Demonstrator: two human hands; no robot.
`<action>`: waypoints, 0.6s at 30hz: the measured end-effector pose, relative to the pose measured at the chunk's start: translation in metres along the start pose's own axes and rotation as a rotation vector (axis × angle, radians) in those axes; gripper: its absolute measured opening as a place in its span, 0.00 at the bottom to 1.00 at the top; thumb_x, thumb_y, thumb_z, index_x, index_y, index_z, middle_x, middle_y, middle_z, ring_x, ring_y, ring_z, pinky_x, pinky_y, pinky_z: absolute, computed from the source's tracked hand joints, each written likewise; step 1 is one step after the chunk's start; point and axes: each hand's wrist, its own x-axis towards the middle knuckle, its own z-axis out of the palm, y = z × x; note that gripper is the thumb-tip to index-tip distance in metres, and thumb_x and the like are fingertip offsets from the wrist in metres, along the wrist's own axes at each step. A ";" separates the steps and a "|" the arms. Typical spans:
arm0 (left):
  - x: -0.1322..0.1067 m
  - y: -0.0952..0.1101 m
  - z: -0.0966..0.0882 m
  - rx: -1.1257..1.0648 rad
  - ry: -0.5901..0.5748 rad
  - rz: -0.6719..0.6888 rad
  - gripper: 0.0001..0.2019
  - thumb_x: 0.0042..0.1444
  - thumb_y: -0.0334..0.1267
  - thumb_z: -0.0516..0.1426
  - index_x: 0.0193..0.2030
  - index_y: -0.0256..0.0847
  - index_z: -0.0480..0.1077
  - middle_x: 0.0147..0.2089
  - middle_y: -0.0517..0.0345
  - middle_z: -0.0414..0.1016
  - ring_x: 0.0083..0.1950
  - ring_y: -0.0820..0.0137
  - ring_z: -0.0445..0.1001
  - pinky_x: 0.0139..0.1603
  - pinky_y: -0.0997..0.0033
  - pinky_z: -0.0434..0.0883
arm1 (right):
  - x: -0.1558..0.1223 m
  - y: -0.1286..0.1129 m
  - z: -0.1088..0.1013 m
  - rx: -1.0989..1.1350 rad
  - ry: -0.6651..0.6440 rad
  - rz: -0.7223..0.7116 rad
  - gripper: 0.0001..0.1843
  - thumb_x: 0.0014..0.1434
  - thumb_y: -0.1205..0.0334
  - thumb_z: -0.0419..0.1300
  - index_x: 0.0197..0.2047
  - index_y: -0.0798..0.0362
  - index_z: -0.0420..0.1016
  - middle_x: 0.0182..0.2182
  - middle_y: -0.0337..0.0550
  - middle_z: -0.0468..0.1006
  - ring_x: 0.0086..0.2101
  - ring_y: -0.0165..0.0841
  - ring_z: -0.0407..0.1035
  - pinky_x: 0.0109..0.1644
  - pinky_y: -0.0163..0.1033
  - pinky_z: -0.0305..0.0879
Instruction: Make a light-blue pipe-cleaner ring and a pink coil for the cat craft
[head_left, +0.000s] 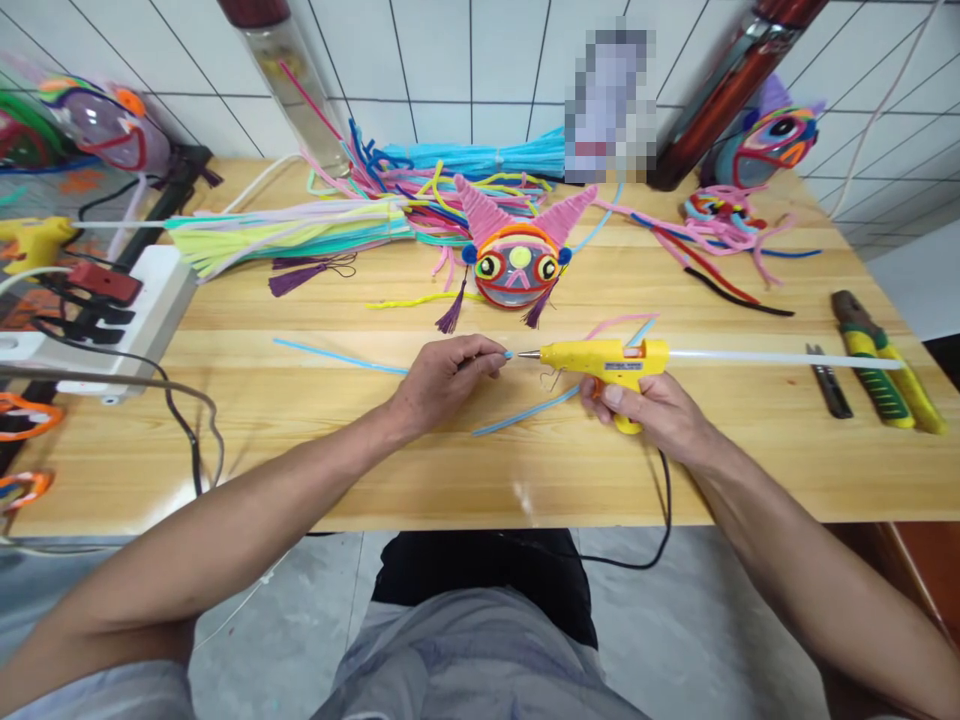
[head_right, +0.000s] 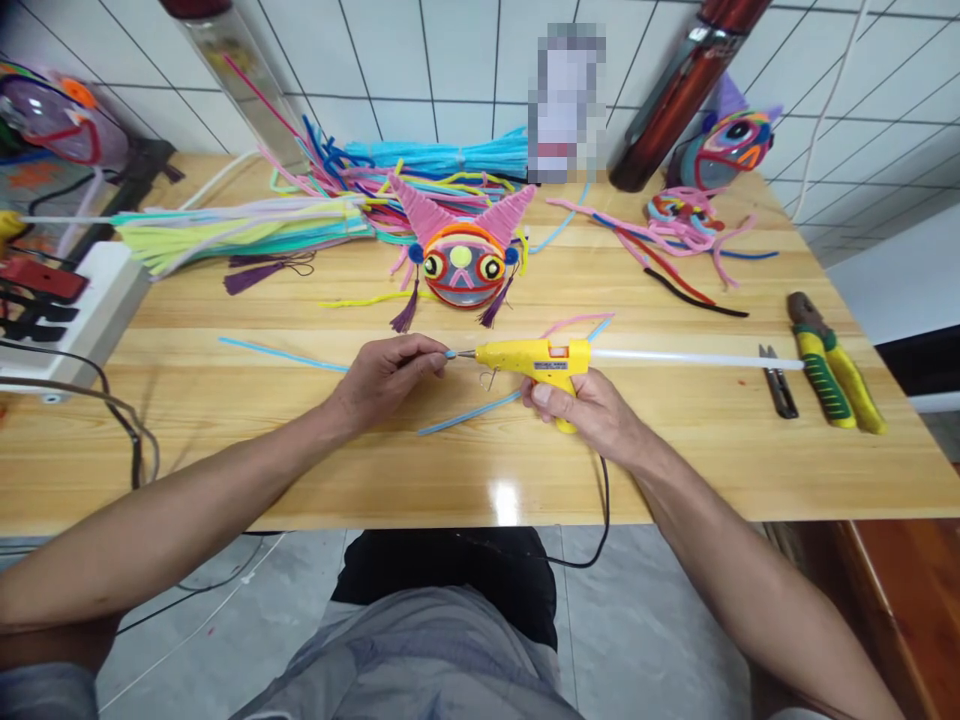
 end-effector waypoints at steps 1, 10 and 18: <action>0.000 0.000 0.000 -0.003 -0.002 0.003 0.10 0.66 0.41 0.58 0.37 0.40 0.78 0.32 0.60 0.81 0.34 0.74 0.76 0.38 0.76 0.71 | 0.000 0.000 0.000 -0.003 -0.001 0.001 0.27 0.61 0.34 0.65 0.32 0.52 0.76 0.27 0.40 0.74 0.26 0.29 0.64 0.29 0.37 0.61; -0.001 -0.005 0.002 -0.024 -0.010 0.012 0.10 0.66 0.41 0.59 0.38 0.40 0.78 0.34 0.59 0.82 0.35 0.73 0.78 0.41 0.75 0.73 | 0.000 0.006 -0.002 -0.014 -0.011 -0.021 0.27 0.64 0.36 0.64 0.27 0.52 0.71 0.26 0.39 0.72 0.26 0.29 0.63 0.29 0.37 0.59; 0.000 -0.003 0.001 -0.014 -0.027 0.011 0.10 0.66 0.41 0.58 0.38 0.40 0.78 0.34 0.59 0.82 0.35 0.73 0.78 0.41 0.74 0.73 | 0.000 0.005 -0.002 -0.014 -0.024 -0.023 0.27 0.65 0.38 0.64 0.25 0.51 0.69 0.25 0.38 0.70 0.26 0.29 0.62 0.29 0.38 0.58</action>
